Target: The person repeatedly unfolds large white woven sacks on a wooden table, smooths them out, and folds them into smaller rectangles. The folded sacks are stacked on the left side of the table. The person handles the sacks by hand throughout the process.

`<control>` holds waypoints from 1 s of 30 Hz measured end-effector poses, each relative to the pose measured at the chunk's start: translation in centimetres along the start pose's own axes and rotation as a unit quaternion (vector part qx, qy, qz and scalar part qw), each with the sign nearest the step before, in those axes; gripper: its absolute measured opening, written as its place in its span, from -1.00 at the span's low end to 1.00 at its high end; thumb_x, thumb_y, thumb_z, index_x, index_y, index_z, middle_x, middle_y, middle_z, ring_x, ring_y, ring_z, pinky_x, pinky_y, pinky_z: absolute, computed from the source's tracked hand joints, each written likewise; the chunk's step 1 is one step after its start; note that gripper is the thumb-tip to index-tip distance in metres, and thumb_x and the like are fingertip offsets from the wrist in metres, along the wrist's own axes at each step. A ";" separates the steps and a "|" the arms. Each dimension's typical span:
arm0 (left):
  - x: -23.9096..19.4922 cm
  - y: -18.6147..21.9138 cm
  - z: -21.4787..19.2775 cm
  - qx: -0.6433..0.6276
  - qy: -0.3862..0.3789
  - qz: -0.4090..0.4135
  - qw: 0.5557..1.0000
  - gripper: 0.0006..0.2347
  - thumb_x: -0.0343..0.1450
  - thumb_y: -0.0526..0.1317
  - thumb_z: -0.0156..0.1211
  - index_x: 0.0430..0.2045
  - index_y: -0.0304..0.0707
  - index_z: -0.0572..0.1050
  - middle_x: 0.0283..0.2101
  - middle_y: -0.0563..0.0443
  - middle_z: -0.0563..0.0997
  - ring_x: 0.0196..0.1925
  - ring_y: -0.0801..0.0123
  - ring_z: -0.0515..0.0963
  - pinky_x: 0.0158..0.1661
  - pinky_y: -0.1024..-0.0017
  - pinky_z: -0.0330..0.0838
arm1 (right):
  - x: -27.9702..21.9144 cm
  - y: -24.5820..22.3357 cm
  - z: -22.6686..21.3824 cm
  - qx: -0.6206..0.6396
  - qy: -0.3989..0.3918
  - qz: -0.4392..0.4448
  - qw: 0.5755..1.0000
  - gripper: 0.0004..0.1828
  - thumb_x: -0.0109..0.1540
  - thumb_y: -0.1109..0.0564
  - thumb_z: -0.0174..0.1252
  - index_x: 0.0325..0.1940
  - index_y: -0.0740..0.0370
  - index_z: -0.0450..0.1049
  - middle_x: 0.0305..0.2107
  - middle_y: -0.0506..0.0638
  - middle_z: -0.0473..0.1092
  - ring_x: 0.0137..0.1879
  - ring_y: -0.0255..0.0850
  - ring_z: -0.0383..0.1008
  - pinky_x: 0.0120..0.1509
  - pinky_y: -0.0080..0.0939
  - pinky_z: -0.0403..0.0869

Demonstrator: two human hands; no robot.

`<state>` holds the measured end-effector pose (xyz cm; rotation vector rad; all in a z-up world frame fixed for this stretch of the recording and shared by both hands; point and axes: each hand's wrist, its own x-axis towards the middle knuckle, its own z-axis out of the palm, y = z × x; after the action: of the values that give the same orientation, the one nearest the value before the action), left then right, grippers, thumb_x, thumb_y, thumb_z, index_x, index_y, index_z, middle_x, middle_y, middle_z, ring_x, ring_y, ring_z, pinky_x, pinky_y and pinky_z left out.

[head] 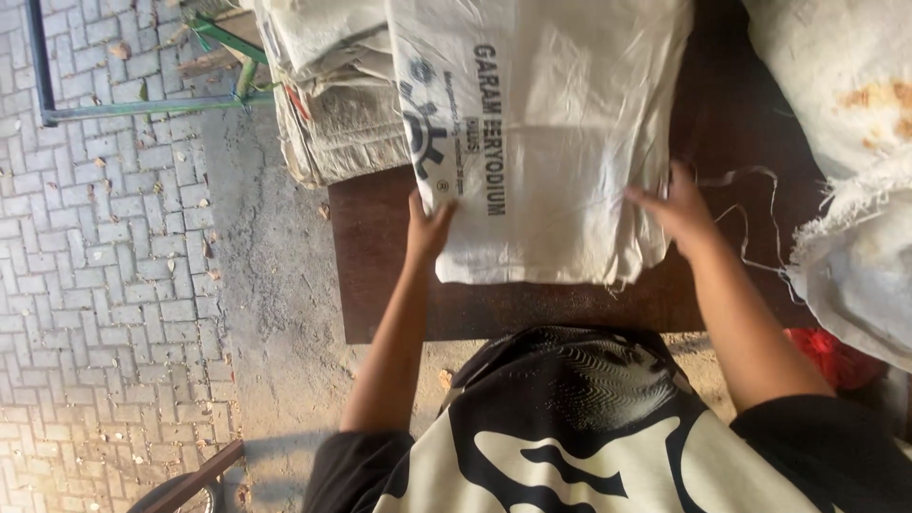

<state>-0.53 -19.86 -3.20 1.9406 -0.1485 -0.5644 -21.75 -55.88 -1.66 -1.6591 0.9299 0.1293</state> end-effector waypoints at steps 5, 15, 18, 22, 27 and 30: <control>-6.4 3.1 0.8 0.020 0.022 -0.108 0.994 -0.36 0.43 -0.20 0.10 0.41 -0.16 -0.08 0.03 -0.37 0.55 -0.07 0.00 0.65 -0.16 0.17 0.66 | -3.1 1.8 3.5 -0.105 0.077 -0.096 0.987 0.02 0.19 -0.08 0.37 0.54 0.38 -0.02 0.32 0.36 0.24 0.22 0.15 0.43 0.26 0.17 0.44; -8.1 0.0 1.6 0.099 0.124 0.230 0.960 -0.65 0.53 -0.38 0.10 0.21 -0.40 0.26 -0.01 -0.31 0.57 -0.05 0.08 0.64 -0.15 0.17 0.61 | -8.0 -0.7 3.9 -0.128 0.173 -0.421 0.881 -0.64 0.32 0.36 0.06 0.18 0.52 0.21 -0.17 0.22 0.32 -0.22 -0.10 0.43 -0.32 -0.20 0.45; -6.8 0.4 0.7 0.061 0.138 0.275 0.950 -0.72 0.59 -0.40 0.03 0.21 -0.36 0.30 -0.05 -0.20 0.57 -0.06 0.20 0.64 -0.10 0.31 0.72 | -5.9 -2.3 3.0 -0.133 0.190 -0.452 0.861 -0.72 0.32 0.35 0.10 0.09 0.45 0.26 -0.22 0.15 0.32 -0.26 -0.16 0.38 -0.36 -0.21 0.39; -4.0 6.3 -2.8 0.024 0.218 0.305 0.927 -0.67 0.58 -0.40 0.05 0.26 -0.38 0.24 0.05 -0.25 0.55 0.08 0.12 0.61 0.02 0.23 0.71 | -2.5 -8.1 1.9 -0.102 0.207 -0.491 0.840 -0.63 0.34 0.36 0.11 0.21 0.42 0.25 -0.14 0.14 0.34 -0.19 -0.16 0.39 -0.31 -0.22 0.42; 1.2 13.6 -7.0 -0.032 0.255 0.324 0.911 -0.55 0.60 -0.34 0.07 0.39 -0.33 0.09 0.32 -0.32 0.41 0.37 -0.07 0.44 0.30 0.06 0.56 | 0.6 -20.4 0.8 -0.035 0.153 -0.599 0.786 -0.51 0.38 0.40 0.03 0.37 0.37 0.09 0.04 0.22 0.37 0.12 -0.01 0.49 0.18 -0.04 0.60; 7.7 16.8 -10.6 -0.023 0.249 0.357 0.900 -0.47 0.58 -0.34 0.09 0.46 -0.30 0.03 0.41 -0.35 0.35 0.49 -0.09 0.37 0.45 -0.05 0.39 | 7.0 -23.6 0.4 -0.115 0.197 -0.638 0.736 -0.52 0.47 0.35 0.08 0.43 0.34 0.09 0.12 0.27 0.35 0.22 0.07 0.48 0.27 0.00 0.55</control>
<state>13.52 -21.02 12.74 1.7558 -0.4868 0.4111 -2.05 -58.77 12.76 -2.2628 -0.1381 -1.1218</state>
